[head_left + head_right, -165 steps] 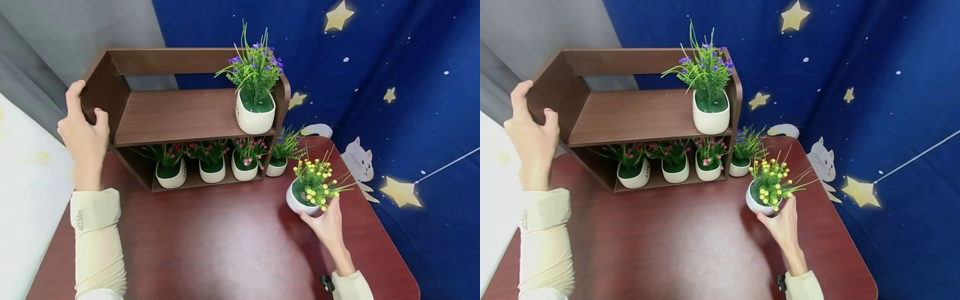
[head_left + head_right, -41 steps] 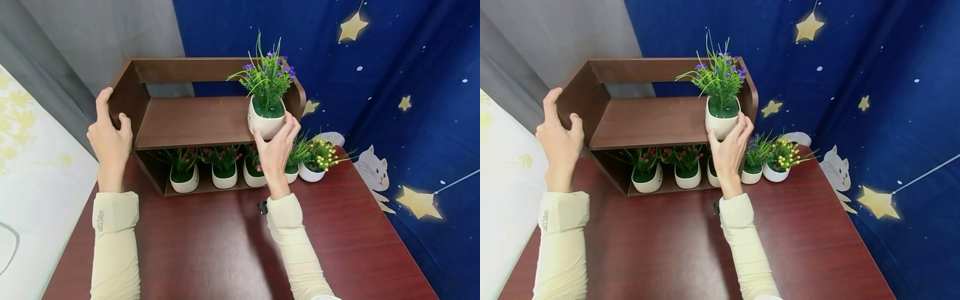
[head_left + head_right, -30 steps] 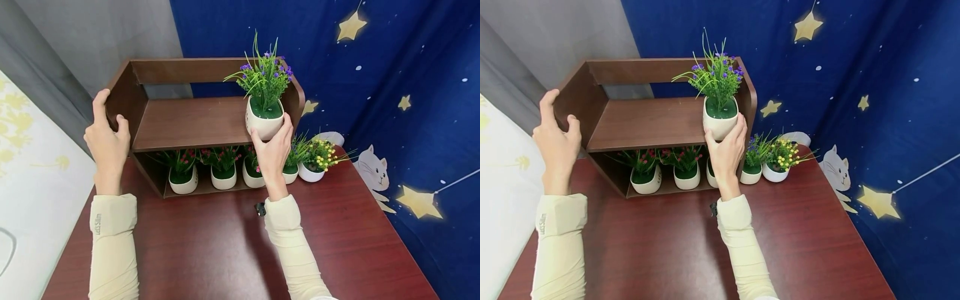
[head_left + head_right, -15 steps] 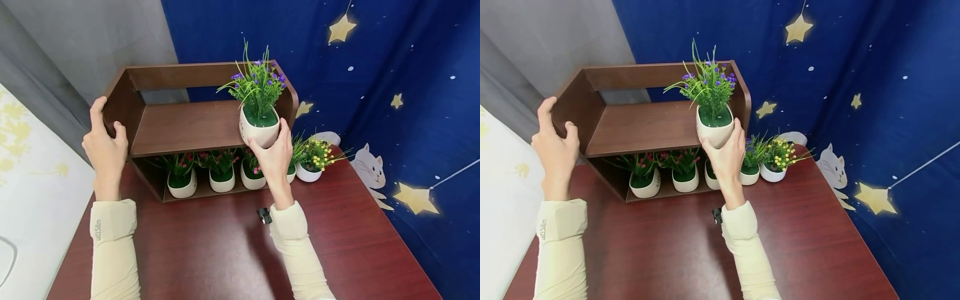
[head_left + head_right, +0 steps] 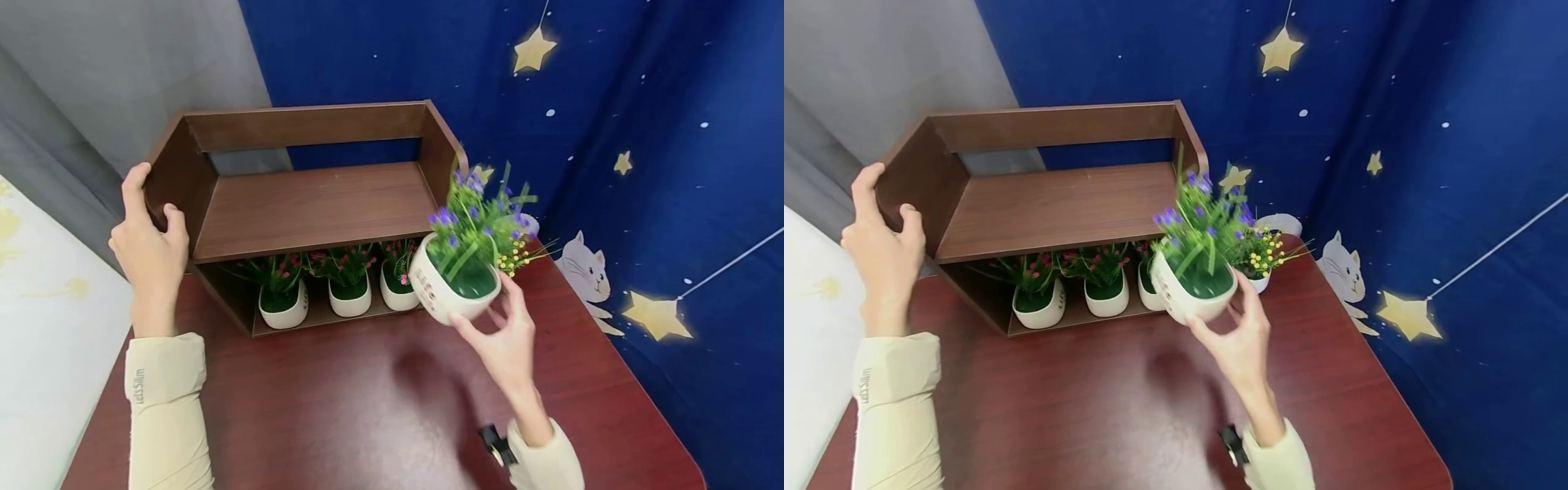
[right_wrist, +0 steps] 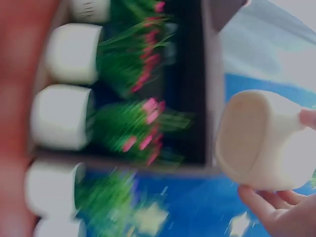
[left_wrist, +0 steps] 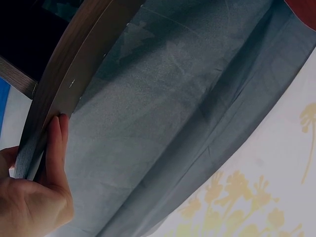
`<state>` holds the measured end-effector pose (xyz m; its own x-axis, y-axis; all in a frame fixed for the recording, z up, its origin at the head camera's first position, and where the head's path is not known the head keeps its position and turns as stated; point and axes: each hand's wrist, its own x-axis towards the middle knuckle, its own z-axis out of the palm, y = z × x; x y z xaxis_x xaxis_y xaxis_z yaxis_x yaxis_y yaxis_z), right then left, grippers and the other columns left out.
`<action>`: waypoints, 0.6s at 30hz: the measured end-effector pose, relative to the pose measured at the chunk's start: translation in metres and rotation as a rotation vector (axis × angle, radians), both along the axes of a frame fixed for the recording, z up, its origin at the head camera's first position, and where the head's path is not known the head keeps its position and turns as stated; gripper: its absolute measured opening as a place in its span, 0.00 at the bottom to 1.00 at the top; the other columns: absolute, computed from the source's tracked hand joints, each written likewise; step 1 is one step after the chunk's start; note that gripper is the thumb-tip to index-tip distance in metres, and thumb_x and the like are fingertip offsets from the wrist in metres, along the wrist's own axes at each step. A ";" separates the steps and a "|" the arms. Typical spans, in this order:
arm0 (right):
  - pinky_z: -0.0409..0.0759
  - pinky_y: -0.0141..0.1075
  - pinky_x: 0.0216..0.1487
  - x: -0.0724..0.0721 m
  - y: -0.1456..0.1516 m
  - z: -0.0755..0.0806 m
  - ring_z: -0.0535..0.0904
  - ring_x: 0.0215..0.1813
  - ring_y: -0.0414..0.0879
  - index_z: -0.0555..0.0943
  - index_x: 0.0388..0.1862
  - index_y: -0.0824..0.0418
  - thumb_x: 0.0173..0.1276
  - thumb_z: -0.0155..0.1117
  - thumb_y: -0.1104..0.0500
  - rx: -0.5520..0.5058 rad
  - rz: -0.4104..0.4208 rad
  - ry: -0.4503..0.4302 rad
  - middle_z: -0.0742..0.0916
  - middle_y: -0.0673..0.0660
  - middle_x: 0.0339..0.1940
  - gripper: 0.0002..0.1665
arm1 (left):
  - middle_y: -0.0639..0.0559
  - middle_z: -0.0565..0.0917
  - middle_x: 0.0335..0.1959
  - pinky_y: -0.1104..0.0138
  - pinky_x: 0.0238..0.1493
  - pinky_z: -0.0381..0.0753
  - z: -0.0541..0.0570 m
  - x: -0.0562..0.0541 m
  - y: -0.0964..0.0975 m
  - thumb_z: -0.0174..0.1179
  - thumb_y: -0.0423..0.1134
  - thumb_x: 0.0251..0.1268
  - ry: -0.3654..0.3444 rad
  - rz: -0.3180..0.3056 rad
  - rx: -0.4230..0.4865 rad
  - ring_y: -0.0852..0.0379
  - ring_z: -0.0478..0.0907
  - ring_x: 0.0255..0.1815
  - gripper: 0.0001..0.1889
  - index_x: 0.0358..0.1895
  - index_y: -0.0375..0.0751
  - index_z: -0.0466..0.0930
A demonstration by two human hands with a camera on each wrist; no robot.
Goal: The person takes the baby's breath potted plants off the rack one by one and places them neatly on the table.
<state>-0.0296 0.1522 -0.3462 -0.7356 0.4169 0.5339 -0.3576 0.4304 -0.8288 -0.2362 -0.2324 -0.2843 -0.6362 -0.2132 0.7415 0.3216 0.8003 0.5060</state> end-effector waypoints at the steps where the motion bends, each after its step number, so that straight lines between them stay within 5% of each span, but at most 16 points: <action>1: 0.74 0.29 0.48 0.011 0.007 -0.004 0.76 0.53 0.42 0.67 0.62 0.70 0.39 0.75 0.74 0.015 -0.020 -0.013 0.77 0.63 0.57 0.48 | 0.47 0.81 0.48 0.52 0.27 0.54 -0.001 -0.001 0.000 0.47 0.39 0.63 0.000 0.000 0.003 0.38 0.60 0.16 0.26 0.65 0.61 0.64; 5: 0.73 0.24 0.47 0.045 0.043 -0.041 0.75 0.52 0.36 0.66 0.62 0.72 0.36 0.75 0.78 0.035 -0.125 -0.079 0.77 0.66 0.55 0.49 | 0.50 0.78 0.56 0.49 0.30 0.54 -0.001 -0.003 -0.002 0.47 0.39 0.63 0.000 0.000 0.012 0.34 0.61 0.18 0.26 0.65 0.60 0.65; 9: 0.71 0.20 0.45 0.060 0.089 -0.094 0.73 0.52 0.33 0.67 0.62 0.67 0.36 0.76 0.75 0.045 -0.270 -0.207 0.77 0.62 0.55 0.50 | 0.37 0.80 0.39 0.49 0.29 0.54 -0.001 -0.001 -0.007 0.47 0.39 0.63 0.013 0.018 0.008 0.36 0.57 0.16 0.26 0.65 0.59 0.65; 13: 0.72 0.19 0.40 0.055 0.130 -0.131 0.73 0.48 0.34 0.66 0.60 0.66 0.37 0.76 0.72 -0.008 -0.386 -0.278 0.77 0.60 0.52 0.48 | 0.31 0.75 0.25 0.52 0.26 0.53 -0.002 -0.001 -0.006 0.46 0.38 0.62 0.019 0.030 0.006 0.40 0.53 0.14 0.26 0.65 0.59 0.66; 18: 0.72 0.19 0.38 0.032 0.170 -0.148 0.74 0.46 0.40 0.64 0.59 0.67 0.43 0.77 0.66 -0.046 -0.464 -0.331 0.78 0.62 0.49 0.44 | 0.31 0.75 0.26 0.54 0.25 0.52 -0.003 -0.004 0.001 0.46 0.39 0.62 -0.002 0.007 0.016 0.39 0.55 0.14 0.26 0.65 0.61 0.65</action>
